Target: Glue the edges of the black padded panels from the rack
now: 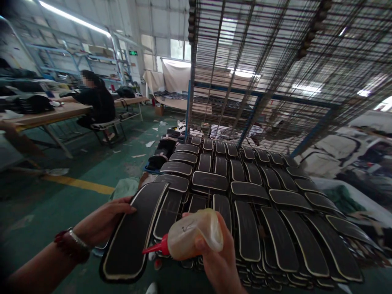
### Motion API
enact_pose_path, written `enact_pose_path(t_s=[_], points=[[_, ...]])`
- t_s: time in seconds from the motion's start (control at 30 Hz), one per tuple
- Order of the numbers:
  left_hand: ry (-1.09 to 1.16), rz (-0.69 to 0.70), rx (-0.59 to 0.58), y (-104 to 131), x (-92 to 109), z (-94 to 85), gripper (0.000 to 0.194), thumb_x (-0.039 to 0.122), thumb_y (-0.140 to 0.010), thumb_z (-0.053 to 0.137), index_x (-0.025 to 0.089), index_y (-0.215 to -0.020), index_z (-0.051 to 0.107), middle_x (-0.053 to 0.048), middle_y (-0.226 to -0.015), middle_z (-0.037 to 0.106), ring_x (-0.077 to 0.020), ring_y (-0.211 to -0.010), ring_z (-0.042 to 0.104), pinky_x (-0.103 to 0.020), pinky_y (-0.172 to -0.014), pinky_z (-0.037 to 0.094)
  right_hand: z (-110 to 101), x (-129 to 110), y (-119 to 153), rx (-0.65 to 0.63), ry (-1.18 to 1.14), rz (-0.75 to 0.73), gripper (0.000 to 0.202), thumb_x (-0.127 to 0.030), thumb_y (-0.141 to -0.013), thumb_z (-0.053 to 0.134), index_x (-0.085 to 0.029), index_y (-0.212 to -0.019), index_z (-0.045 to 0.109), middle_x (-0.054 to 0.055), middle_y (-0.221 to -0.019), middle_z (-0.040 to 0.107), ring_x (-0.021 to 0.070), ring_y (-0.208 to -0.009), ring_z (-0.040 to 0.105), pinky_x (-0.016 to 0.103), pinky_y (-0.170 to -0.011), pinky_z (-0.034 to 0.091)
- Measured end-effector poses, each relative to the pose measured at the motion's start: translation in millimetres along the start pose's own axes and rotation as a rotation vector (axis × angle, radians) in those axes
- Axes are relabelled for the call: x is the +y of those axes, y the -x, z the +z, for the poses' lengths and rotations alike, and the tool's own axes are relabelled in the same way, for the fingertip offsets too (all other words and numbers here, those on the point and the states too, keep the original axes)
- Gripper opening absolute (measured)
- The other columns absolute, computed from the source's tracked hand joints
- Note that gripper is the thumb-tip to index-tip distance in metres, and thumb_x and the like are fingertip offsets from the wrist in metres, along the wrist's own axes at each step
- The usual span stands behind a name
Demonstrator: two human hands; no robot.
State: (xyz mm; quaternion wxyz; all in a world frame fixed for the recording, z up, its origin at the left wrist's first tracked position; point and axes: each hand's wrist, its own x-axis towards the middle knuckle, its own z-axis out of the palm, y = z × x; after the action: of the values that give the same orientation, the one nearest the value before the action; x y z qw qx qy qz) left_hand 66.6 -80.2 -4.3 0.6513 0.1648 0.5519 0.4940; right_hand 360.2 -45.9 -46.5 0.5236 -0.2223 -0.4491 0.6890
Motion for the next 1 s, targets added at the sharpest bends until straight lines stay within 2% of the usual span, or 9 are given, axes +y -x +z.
enact_pose_path(t_s=[0.2, 0.33, 0.4, 0.5, 0.57, 0.67, 0.8, 0.9, 1.0], points=[[0.064, 0.025, 0.094, -2.9, 3.2, -3.7, 0.037, -0.003, -0.079, 0.062, 0.007, -0.115, 0.068, -0.011, -0.079, 0.083, -0.0265, -0.064, 0.079, -0.035, -0.061, 0.067, 16.2, -5.0, 4.0, 0.160, -0.025, 0.087, 0.056, -0.050, -0.070, 0.098, -0.026, -0.114, 0.074, 0.014, -0.113, 0.079, 0.0338, -0.100, 0.076, 0.043, -0.083, 0.063], [0.136, 0.022, 0.226, -5.1, 5.1, -5.9, 0.018, -0.002, -0.084, 0.060, 0.010, -0.094, 0.070, -0.010, -0.073, 0.081, -0.0234, -0.060, 0.078, -0.031, -0.060, 0.066, 23.1, 7.8, 8.3, 0.243, -0.100, 0.098, 0.057, -0.047, -0.069, 0.099, -0.021, -0.114, 0.075, 0.017, -0.114, 0.078, 0.0358, -0.101, 0.075, 0.047, -0.087, 0.063], [0.156, 0.029, 0.286, -6.5, 3.6, -6.7, 0.017, -0.003, -0.086, 0.058, 0.011, -0.086, 0.068, -0.010, -0.068, 0.079, -0.0228, -0.058, 0.077, -0.031, -0.059, 0.065, 23.2, 20.6, 7.4, 0.249, -0.199, 0.202, 0.053, -0.048, -0.073, 0.097, -0.020, -0.114, 0.076, 0.016, -0.114, 0.078, 0.0360, -0.105, 0.074, 0.049, -0.093, 0.062], [0.165, 0.049, 0.271, -8.8, -4.6, -6.6, 0.018, -0.003, -0.085, 0.059, 0.013, -0.087, 0.067, -0.010, -0.070, 0.080, -0.0236, -0.059, 0.078, -0.033, -0.060, 0.066, 21.7, 34.2, -5.2, 0.216, -0.341, 0.372, 0.048, -0.055, -0.075, 0.094, -0.021, -0.106, 0.079, 0.013, -0.109, 0.080, 0.0311, -0.101, 0.076, 0.044, -0.088, 0.064], [0.161, 0.051, 0.205, -9.9, -13.4, -4.1, 0.019, -0.002, -0.083, 0.061, 0.013, -0.093, 0.069, -0.010, -0.077, 0.082, -0.0249, -0.066, 0.079, -0.034, -0.063, 0.066, 20.2, 33.7, -21.2, 0.259, -0.327, 0.325, 0.046, -0.056, -0.073, 0.094, -0.023, -0.101, 0.079, 0.010, -0.104, 0.080, 0.0269, -0.095, 0.076, 0.038, -0.080, 0.065], [0.157, 0.032, 0.083, -10.4, -27.4, 5.3, 0.025, 0.001, -0.079, 0.064, 0.014, -0.100, 0.070, -0.010, -0.084, 0.083, -0.0277, -0.077, 0.081, -0.035, -0.068, 0.066, 17.4, 23.4, -48.8, 0.357, -0.161, 0.111, 0.043, -0.051, -0.074, 0.094, -0.023, -0.102, 0.077, 0.006, -0.099, 0.078, 0.0239, -0.088, 0.073, 0.033, -0.071, 0.064], [0.140, -0.001, -0.042, -7.6, -37.5, 25.4, 0.035, 0.006, -0.070, 0.070, 0.015, -0.103, 0.071, -0.009, -0.082, 0.083, -0.0292, -0.080, 0.081, -0.035, -0.068, 0.063, 14.8, 16.9, -73.5, 0.367, 0.036, -0.069, 0.044, -0.048, -0.072, 0.096, -0.022, -0.101, 0.075, 0.001, -0.091, 0.074, 0.0200, -0.082, 0.069, 0.030, -0.073, 0.059], [0.104, -0.014, -0.049, -4.7, -36.8, 37.2, 0.034, 0.008, -0.065, 0.071, 0.016, -0.099, 0.072, -0.006, -0.082, 0.083, -0.0270, -0.078, 0.079, -0.033, -0.066, 0.061, 14.0, 22.4, -74.6, 0.374, 0.075, -0.114, 0.048, -0.046, -0.070, 0.098, -0.022, -0.104, 0.073, 0.001, -0.093, 0.074, 0.0205, -0.086, 0.067, 0.031, -0.079, 0.056], [0.095, 0.001, -0.038, -5.1, -34.3, 38.1, 0.034, 0.009, -0.064, 0.071, 0.016, -0.098, 0.072, -0.006, -0.082, 0.083, -0.0250, -0.074, 0.078, -0.032, -0.067, 0.060, 11.1, 27.1, -61.2, 0.340, 0.095, -0.102, 0.050, -0.047, -0.071, 0.097, -0.021, -0.106, 0.073, 0.003, -0.094, 0.075, 0.0237, -0.085, 0.068, 0.034, -0.079, 0.056]])
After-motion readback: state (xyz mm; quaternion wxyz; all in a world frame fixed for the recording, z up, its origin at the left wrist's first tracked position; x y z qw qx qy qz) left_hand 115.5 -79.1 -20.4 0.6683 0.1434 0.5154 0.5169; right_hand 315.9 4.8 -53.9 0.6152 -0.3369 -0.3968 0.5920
